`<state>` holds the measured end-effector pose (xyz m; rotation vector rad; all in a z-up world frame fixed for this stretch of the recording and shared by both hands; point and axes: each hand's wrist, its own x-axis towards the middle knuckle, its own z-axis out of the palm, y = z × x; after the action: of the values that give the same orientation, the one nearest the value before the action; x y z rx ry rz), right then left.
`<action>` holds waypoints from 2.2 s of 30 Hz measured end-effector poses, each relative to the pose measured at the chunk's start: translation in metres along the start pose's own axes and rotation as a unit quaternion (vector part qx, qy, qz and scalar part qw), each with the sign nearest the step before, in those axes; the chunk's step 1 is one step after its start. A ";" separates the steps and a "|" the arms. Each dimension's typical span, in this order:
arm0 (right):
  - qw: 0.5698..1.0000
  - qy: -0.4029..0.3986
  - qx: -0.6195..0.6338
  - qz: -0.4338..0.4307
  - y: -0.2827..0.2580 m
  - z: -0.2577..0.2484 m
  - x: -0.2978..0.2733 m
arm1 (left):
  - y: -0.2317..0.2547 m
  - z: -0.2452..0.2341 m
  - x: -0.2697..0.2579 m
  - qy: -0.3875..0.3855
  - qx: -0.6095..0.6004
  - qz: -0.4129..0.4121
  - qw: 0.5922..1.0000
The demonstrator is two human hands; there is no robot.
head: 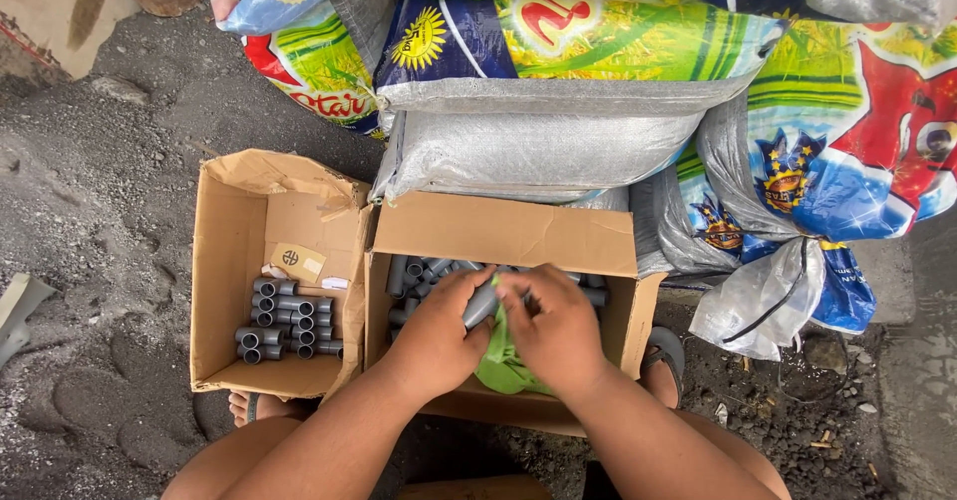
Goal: Cleaning and sorting grey PVC elbow fittings by wiping them with a cloth and moving them between boxes.
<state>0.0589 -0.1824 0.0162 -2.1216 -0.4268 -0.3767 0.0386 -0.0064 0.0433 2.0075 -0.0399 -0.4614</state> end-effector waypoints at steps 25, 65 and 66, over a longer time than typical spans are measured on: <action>0.993 -0.010 -0.004 0.117 0.002 0.005 -0.006 | -0.032 0.021 0.002 0.192 0.042 0.113 0.974; 0.996 -0.047 0.036 0.062 -0.008 0.007 -0.016 | -0.040 0.021 0.009 0.151 0.067 0.216 0.962; 0.995 -0.056 0.067 0.048 -0.014 0.006 -0.019 | -0.039 0.020 0.008 0.147 0.065 0.214 0.964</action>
<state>0.0370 -0.1727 0.0151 -2.0290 -0.4003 -0.1697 0.0329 -0.0073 -0.0007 2.1018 -0.3199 0.1183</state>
